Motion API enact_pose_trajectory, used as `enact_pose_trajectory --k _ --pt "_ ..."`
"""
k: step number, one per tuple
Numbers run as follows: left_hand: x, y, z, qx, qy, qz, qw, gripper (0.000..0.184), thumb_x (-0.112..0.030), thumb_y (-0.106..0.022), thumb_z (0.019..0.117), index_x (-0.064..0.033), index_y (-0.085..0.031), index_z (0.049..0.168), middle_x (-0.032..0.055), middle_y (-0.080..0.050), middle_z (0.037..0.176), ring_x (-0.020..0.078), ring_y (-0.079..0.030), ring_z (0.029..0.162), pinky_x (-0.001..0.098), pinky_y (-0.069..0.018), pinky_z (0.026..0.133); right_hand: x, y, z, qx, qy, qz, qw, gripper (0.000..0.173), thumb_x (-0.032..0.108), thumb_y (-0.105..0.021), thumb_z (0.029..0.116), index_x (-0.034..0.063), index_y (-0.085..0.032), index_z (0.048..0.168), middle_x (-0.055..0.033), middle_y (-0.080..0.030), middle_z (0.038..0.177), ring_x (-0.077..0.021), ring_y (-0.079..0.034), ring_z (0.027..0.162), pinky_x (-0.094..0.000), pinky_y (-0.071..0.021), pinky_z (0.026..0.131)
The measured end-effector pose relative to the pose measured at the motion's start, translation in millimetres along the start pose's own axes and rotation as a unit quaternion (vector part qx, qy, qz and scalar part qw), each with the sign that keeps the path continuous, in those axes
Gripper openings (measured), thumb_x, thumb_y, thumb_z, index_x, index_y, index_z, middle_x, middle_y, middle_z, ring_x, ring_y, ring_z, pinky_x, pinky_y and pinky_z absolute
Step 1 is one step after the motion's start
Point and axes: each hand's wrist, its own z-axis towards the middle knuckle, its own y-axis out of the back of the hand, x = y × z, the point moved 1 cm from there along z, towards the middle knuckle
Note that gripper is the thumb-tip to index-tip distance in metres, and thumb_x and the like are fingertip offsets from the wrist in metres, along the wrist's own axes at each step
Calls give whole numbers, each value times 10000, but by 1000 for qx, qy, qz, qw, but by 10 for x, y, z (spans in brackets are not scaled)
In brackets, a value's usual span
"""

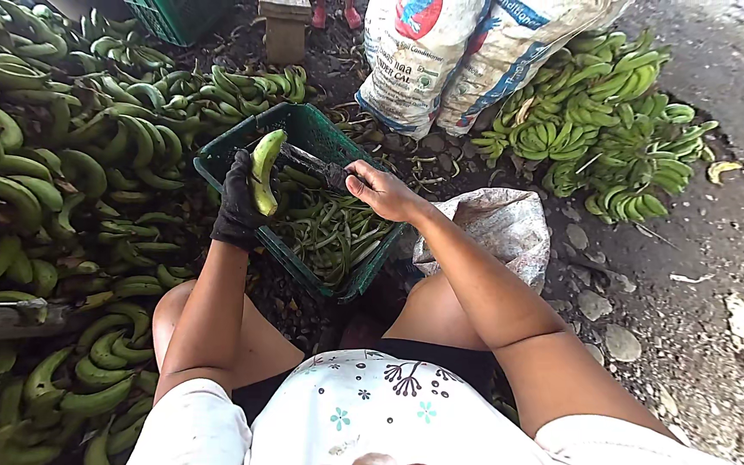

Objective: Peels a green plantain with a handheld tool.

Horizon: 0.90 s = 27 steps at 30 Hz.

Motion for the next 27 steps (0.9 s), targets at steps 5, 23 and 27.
enact_pose_trajectory --k 5,23,27 --pt "-21 13 -9 6 -6 -4 1000 506 -531 -242 1080 -150 -575 1081 41 -621 791 138 -609 595 282 -536 500 12 5 -8 6 2 -10 1000 534 507 -338 1086 107 -540 1376 -137 -686 1033 -291 -670 974 -567 -504 843" --pt "-80 45 -34 21 -9 -7 1000 591 -580 -174 1069 -146 -575 1077 31 -610 764 131 -603 580 278 -534 486 26 38 -22 -3 4 -3 1000 527 494 -343 1087 103 -534 1384 -132 -672 1014 -277 -651 909 -545 -501 820" --pt "-78 45 -39 16 -10 0 1000 576 -572 -181 1071 -152 -576 1080 30 -614 766 129 -605 579 281 -535 483 9 54 -30 -8 4 2 1000 519 489 -344 1087 102 -539 1371 -110 -651 970 -250 -627 856 -519 -495 790"
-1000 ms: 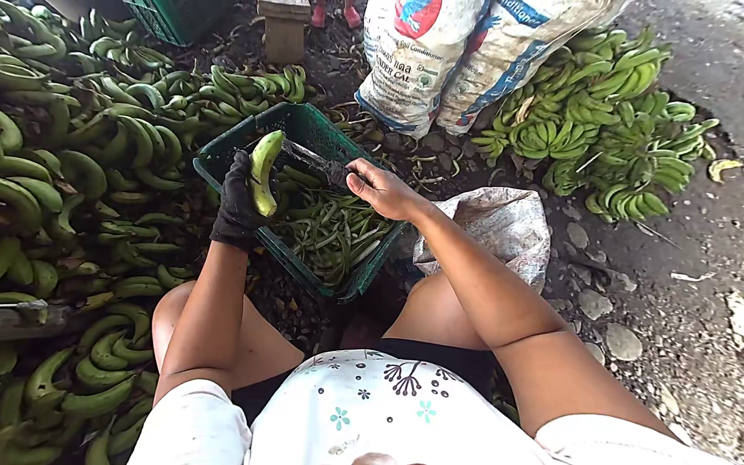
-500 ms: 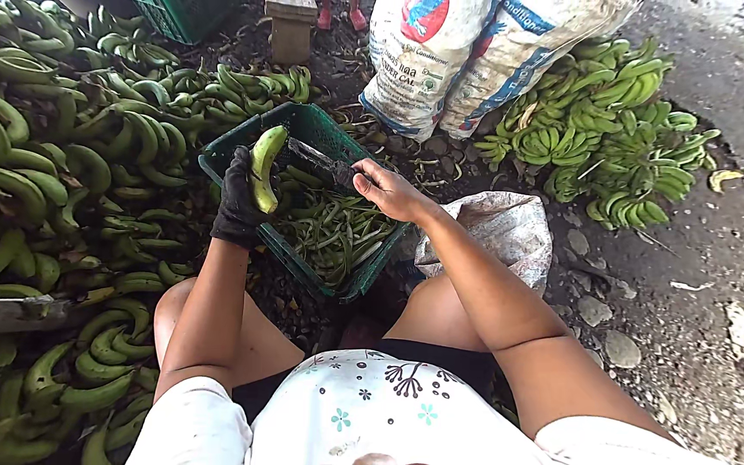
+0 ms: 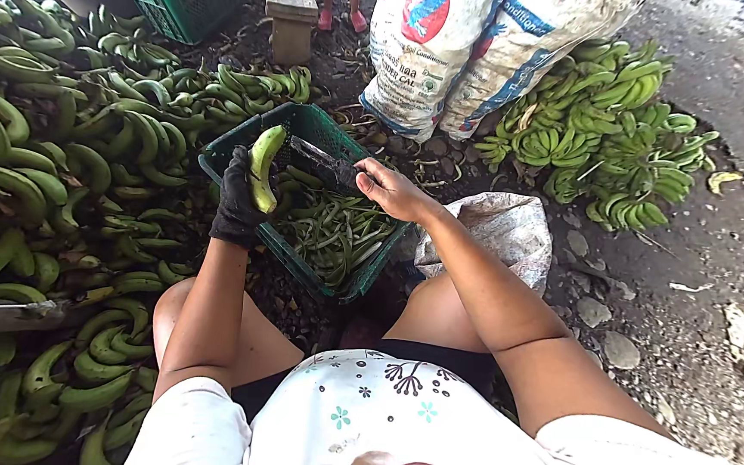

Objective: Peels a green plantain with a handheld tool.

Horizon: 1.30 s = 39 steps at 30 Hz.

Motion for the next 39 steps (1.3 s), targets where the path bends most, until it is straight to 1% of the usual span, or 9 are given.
enact_pose_trajectory --k 2,5,13,18,25,28,33,36,39 --pt "5 7 12 -3 -1 0 1000 572 -566 -179 1074 -153 -574 1078 31 -611 766 129 -603 581 280 -533 484 -20 5 3 -5 3 0 1000 520 491 -342 1084 104 -542 1368 -91 -635 936 -229 -609 815 -502 -492 764" --pt "18 -5 27 -12 4 -4 1000 570 -575 -185 1069 -158 -574 1056 26 -609 758 129 -598 573 280 -529 484 -24 1 8 -8 3 1 1000 523 496 -343 1082 103 -540 1366 -82 -627 918 -224 -604 805 -496 -492 760" --pt "71 -31 50 -14 0 -7 1000 544 -552 -210 1076 -152 -577 1045 29 -612 753 138 -602 568 288 -532 480 84 -70 3 26 -1 -12 1000 521 493 -352 1089 103 -535 1381 -139 -682 1031 -291 -669 965 -570 -505 845" --pt "39 -3 33 -6 3 -7 1000 560 -561 -188 1073 -150 -568 1051 28 -602 759 133 -592 568 284 -530 487 52 -53 1 22 5 -10 1000 543 512 -342 1080 107 -531 1389 -143 -684 1054 -293 -668 985 -569 -505 852" --pt "48 29 57 -30 3 -2 1000 510 -540 -237 1074 -162 -579 1078 33 -619 781 141 -600 581 294 -528 485 59 -24 -18 11 5 -3 1000 546 507 -356 1079 103 -512 1411 -143 -684 1070 -289 -669 993 -570 -507 858" --pt "57 35 73 -26 9 -7 1000 526 -550 -230 1072 -157 -580 1058 29 -610 770 141 -597 574 294 -530 481 62 -11 -27 6 5 4 1000 533 491 -374 1078 102 -504 1418 -136 -685 1109 -273 -670 1032 -559 -511 885" --pt "73 48 35 -4 7 -15 1000 532 -546 -210 1072 -159 -575 1057 25 -610 762 133 -596 571 284 -526 480 95 -51 -69 24 -1 -2 1000 503 483 -404 1079 110 -518 1397 -130 -680 1022 -274 -667 949 -547 -513 839" --pt "68 57 18 -2 1 -14 1000 540 -544 -205 1070 -158 -579 1021 20 -607 737 131 -593 557 284 -529 481 92 -73 -56 40 -7 -1 999 508 479 -411 1082 106 -518 1409 -157 -692 1072 -295 -676 1005 -563 -513 876" --pt "70 34 -1 -21 -5 -7 1000 520 -537 -218 1074 -162 -575 1026 15 -604 735 129 -592 555 279 -525 478 106 -66 -49 47 -5 -1 999 506 482 -407 1083 109 -516 1408 -153 -688 1067 -291 -673 998 -555 -511 874"
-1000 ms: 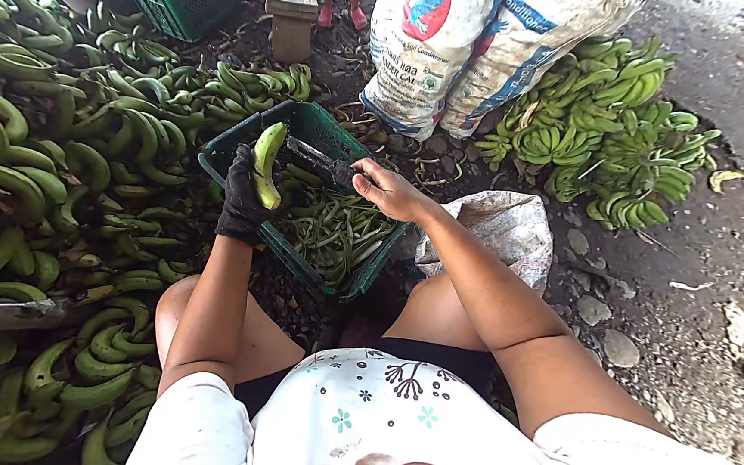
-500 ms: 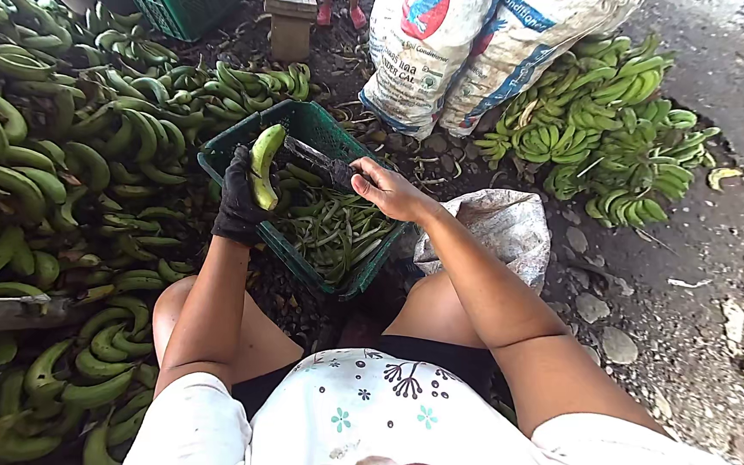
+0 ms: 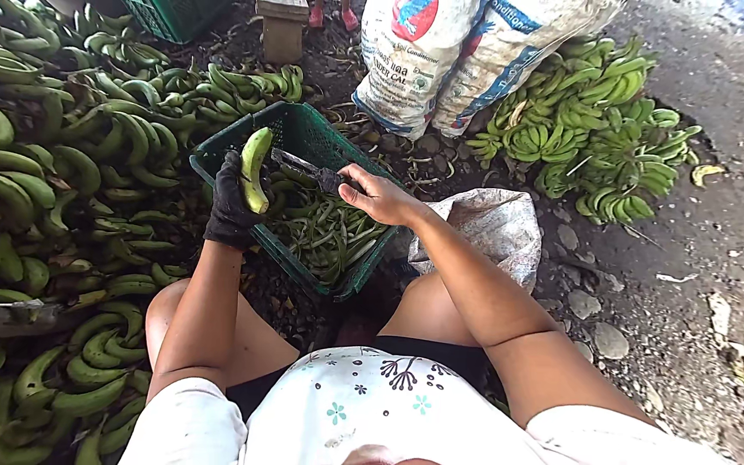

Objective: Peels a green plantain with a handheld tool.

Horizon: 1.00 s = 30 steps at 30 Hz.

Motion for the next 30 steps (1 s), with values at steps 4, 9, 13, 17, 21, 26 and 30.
enact_pose_trajectory --k 4,9,13,17,21,26,30 --pt "9 2 13 -6 15 0 1000 525 -560 -234 1065 -169 -582 1019 18 -601 728 132 -589 550 290 -526 473 16 18 -2 -6 11 3 1000 503 487 -403 1080 115 -522 1396 -137 -684 1051 -271 -669 981 -544 -514 862" --pt "-4 -3 2 -8 -1 8 1000 506 -537 -232 1073 -167 -577 1050 22 -611 745 134 -594 554 287 -525 467 26 22 -26 -11 20 0 1000 501 482 -401 1081 110 -519 1394 -127 -682 1036 -263 -667 963 -532 -514 850" --pt "-2 24 7 6 -8 14 1000 517 -551 -216 1074 -169 -565 1077 30 -615 755 143 -600 565 301 -530 475 36 29 -47 -8 14 -6 1000 516 484 -394 1080 106 -511 1412 -144 -688 1051 -286 -673 983 -557 -513 858" --pt "-5 12 -2 3 -7 11 1000 521 -562 -229 1072 -166 -568 1079 34 -610 744 149 -603 562 309 -536 476 26 29 -55 -6 18 -9 1000 525 496 -384 1079 108 -511 1409 -138 -686 1044 -278 -671 980 -551 -513 856" --pt "-11 -8 -18 7 -6 8 1000 525 -561 -222 1073 -170 -573 1074 28 -610 740 140 -601 559 299 -533 475 13 31 -55 -6 23 -11 1000 533 499 -377 1077 104 -515 1408 -141 -685 1041 -285 -671 979 -557 -510 853" --pt "-3 17 0 -2 -14 8 1000 480 -537 -247 1078 -171 -557 1092 34 -615 760 143 -608 565 300 -538 473 23 42 -58 -6 20 -13 1000 531 501 -373 1077 108 -516 1404 -139 -684 1055 -277 -670 985 -554 -510 853" --pt "-8 20 -7 9 -9 0 1000 504 -543 -233 1077 -165 -566 1057 28 -609 736 139 -607 562 292 -538 478 25 39 -59 -3 18 -16 1000 542 512 -368 1076 114 -511 1415 -136 -684 1046 -280 -669 980 -555 -511 849"
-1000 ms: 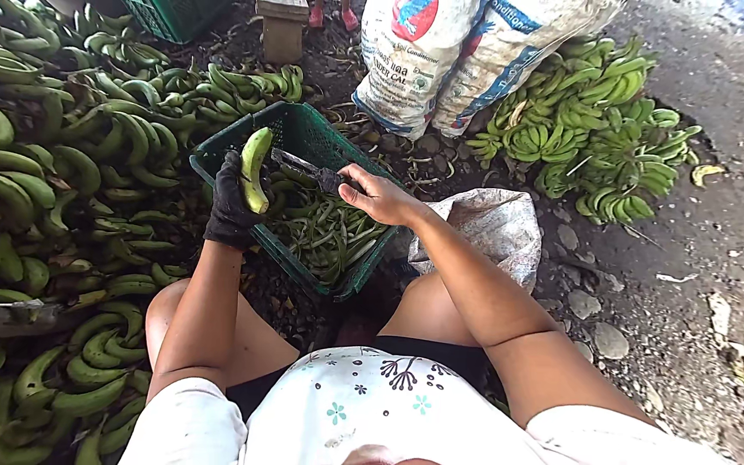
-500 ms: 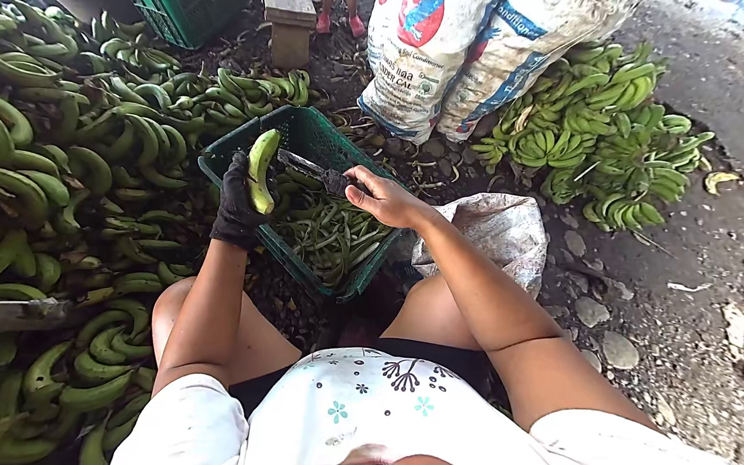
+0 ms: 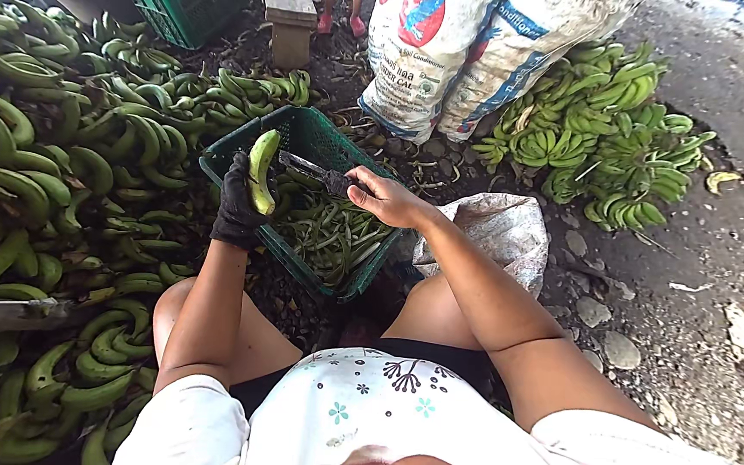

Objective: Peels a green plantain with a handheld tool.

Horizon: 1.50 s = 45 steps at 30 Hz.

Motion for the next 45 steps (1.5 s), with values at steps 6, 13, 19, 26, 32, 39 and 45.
enact_pose_trajectory --k 6,13,19,26,32,39,45 --pt "-7 5 -1 3 1 2 1000 510 -536 -227 1079 -162 -572 1057 29 -618 740 134 -615 571 290 -546 492 3 1 -4 -1 2 3 1000 555 523 -369 1072 112 -511 1419 -133 -686 1045 -272 -670 981 -545 -513 855" --pt "-1 9 -8 13 4 -5 1000 506 -530 -222 1077 -162 -568 1048 14 -613 759 121 -609 585 276 -544 505 3 22 -21 -6 0 1 1000 556 524 -365 1071 115 -515 1416 -144 -689 1077 -286 -671 1023 -564 -508 882" --pt "-7 14 -8 15 12 -7 1000 521 -546 -218 1074 -165 -573 1051 17 -613 759 126 -610 586 283 -547 509 -9 19 -26 -9 6 0 1000 550 525 -364 1071 120 -517 1410 -130 -687 1058 -269 -671 1000 -546 -512 866" --pt "-10 50 15 28 3 -9 1000 538 -544 -199 1073 -156 -571 1066 27 -611 763 132 -608 589 285 -543 504 -20 36 -27 -16 3 -2 1000 566 536 -362 1065 121 -520 1415 -131 -689 1068 -270 -669 1012 -552 -508 876" --pt "-30 49 5 38 16 -11 999 578 -573 -169 1063 -160 -574 1040 16 -606 741 132 -598 566 287 -536 489 -19 34 -23 -15 8 -2 1000 556 529 -356 1068 121 -521 1408 -126 -687 1077 -262 -668 1025 -547 -506 882" --pt "-34 48 20 -9 8 0 1000 553 -562 -194 1066 -155 -564 1009 18 -595 714 131 -591 533 290 -528 452 -34 13 -11 0 2 -3 1000 556 528 -359 1069 116 -517 1408 -127 -684 1064 -267 -667 1013 -549 -507 877" --pt "-23 32 26 -25 9 5 1000 562 -559 -188 1071 -150 -564 986 18 -593 692 127 -590 520 279 -522 445 -14 -9 5 3 -3 -4 1000 540 509 -375 1078 112 -511 1418 -140 -688 1044 -284 -673 984 -560 -512 863"
